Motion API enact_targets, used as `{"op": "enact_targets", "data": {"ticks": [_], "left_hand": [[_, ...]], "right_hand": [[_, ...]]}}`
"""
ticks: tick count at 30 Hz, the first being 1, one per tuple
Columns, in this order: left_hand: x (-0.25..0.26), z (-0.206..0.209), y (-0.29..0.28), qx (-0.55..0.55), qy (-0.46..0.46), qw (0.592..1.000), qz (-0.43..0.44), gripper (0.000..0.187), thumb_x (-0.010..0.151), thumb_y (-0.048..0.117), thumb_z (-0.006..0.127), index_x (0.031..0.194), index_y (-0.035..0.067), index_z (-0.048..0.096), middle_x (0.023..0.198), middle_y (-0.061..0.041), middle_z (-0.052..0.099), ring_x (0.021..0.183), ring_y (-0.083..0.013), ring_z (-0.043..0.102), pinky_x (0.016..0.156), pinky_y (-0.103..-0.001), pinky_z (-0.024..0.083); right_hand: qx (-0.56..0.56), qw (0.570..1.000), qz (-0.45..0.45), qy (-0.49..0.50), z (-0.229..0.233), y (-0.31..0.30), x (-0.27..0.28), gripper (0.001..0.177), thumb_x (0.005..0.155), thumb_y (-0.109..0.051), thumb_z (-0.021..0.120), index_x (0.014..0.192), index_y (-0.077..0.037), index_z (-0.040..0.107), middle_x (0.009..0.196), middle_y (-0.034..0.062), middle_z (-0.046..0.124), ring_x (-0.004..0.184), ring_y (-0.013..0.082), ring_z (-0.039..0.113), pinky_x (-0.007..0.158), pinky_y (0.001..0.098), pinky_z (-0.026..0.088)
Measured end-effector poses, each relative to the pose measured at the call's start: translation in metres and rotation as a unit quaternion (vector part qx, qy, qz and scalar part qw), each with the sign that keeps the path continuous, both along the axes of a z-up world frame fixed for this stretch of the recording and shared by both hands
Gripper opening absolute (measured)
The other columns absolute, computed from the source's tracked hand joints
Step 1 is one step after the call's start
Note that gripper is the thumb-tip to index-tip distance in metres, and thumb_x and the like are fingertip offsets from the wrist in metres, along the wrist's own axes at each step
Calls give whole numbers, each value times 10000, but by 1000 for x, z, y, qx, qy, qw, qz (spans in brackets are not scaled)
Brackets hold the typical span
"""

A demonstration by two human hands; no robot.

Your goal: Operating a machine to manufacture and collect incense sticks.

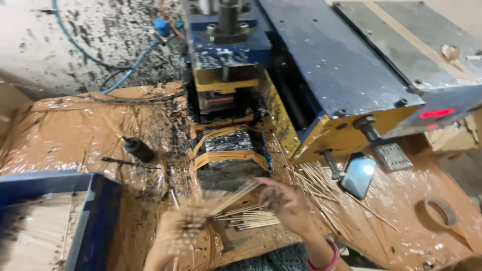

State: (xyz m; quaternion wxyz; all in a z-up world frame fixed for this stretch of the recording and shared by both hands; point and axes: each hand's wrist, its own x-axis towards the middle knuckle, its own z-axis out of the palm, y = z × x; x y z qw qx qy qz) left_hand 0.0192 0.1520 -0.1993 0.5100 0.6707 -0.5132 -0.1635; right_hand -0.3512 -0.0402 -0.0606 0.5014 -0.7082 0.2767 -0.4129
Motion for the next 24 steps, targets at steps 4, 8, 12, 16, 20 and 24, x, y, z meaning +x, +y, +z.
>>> {"op": "enact_targets", "data": {"ticks": [4,8,12,16,20,24], "left_hand": [[-16,64,-41,4,71,992,-102,391,774,100,869,1079,19,639,956,-162,691,819,-243,688,670,-348,601],[-6,192,-81,-63,344,933,-84,390,817,-19,667,1191,43,580,970,-120,732,757,-203,754,595,-318,644],[2,202,-124,-149,254,950,-101,181,900,-20,672,1077,-46,645,898,-139,727,704,-198,728,560,-304,623],[-20,209,-147,-22,315,949,24,166,921,20,608,1046,-36,703,757,-128,714,566,-177,626,437,-270,473],[-24,180,-160,-94,435,894,-62,157,888,-28,625,1030,-52,687,756,-128,680,589,-176,633,513,-281,535],[-26,191,-155,-107,443,888,-68,148,894,-24,638,1034,-36,685,771,-100,679,631,-161,646,540,-293,543]], "right_hand": [[10,992,121,-32,53,-21,37,379,901,92,632,1201,-119,727,969,74,763,793,124,671,638,262,554],[-206,971,95,79,108,-43,69,271,910,40,663,1121,-113,736,1072,48,756,981,156,693,845,306,566],[-433,872,21,226,131,-50,87,327,852,21,679,1152,-91,748,1166,63,745,1119,244,669,970,386,535],[-462,846,-40,264,98,-69,77,442,824,78,557,1231,-17,701,1280,159,691,1245,357,594,1050,450,494],[-300,915,-59,263,87,-62,67,340,915,38,540,1225,17,679,1167,226,684,1087,384,634,935,455,519],[-286,909,-82,291,48,-81,59,290,918,-16,573,1188,29,669,1032,218,693,951,398,653,831,480,506]]}}
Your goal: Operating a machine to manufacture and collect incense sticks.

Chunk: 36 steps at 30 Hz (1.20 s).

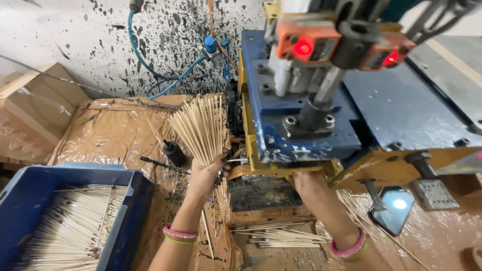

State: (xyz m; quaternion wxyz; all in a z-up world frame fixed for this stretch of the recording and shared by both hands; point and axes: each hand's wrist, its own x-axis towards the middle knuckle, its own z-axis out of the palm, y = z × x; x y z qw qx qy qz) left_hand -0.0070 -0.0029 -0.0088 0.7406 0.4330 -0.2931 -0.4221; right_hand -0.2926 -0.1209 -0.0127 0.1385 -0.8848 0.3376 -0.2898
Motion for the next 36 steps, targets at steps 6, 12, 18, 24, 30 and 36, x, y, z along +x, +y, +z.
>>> {"op": "enact_targets", "data": {"ticks": [6,12,18,24,30,36], "left_hand": [[0,-7,36,55,-159,983,77,162,947,-30,611,1062,-63,720,829,-113,707,650,-163,611,560,-278,489],[18,-112,107,43,-108,980,160,199,961,-33,645,1150,-72,694,1018,-119,713,791,-157,660,658,-253,527],[-12,-100,118,33,-146,989,2,193,951,17,658,1133,-20,712,985,-159,786,767,-199,743,640,-302,612],[-7,-56,91,-149,-482,856,-116,337,792,-2,824,1092,-19,672,970,-149,731,849,-229,705,770,-376,560],[22,18,47,15,-132,990,-56,168,894,15,648,1049,-38,680,825,-110,719,639,-165,705,496,-302,544],[16,-13,-1,-18,-82,996,-27,214,890,-43,610,1093,-60,677,853,-120,701,675,-170,673,558,-295,569]], "right_hand": [[-97,995,4,-24,29,26,-21,189,901,-34,604,1067,-58,690,981,161,701,905,323,672,745,419,522],[-71,967,-147,-195,-21,39,-120,160,877,-31,703,1036,-22,718,957,138,738,857,221,671,768,346,530],[128,952,-208,-187,-25,61,-110,440,789,15,718,1227,-13,707,832,93,745,617,78,589,495,243,517],[345,865,205,-302,2,59,-44,351,889,97,623,1186,-66,716,843,70,743,618,100,659,478,218,526],[81,964,206,-147,72,30,15,270,891,33,702,1145,-50,743,1034,92,741,1005,208,681,902,328,554],[-198,973,116,26,47,9,20,486,737,-1,693,1224,1,687,1264,160,693,1258,366,571,1086,481,470]]}}
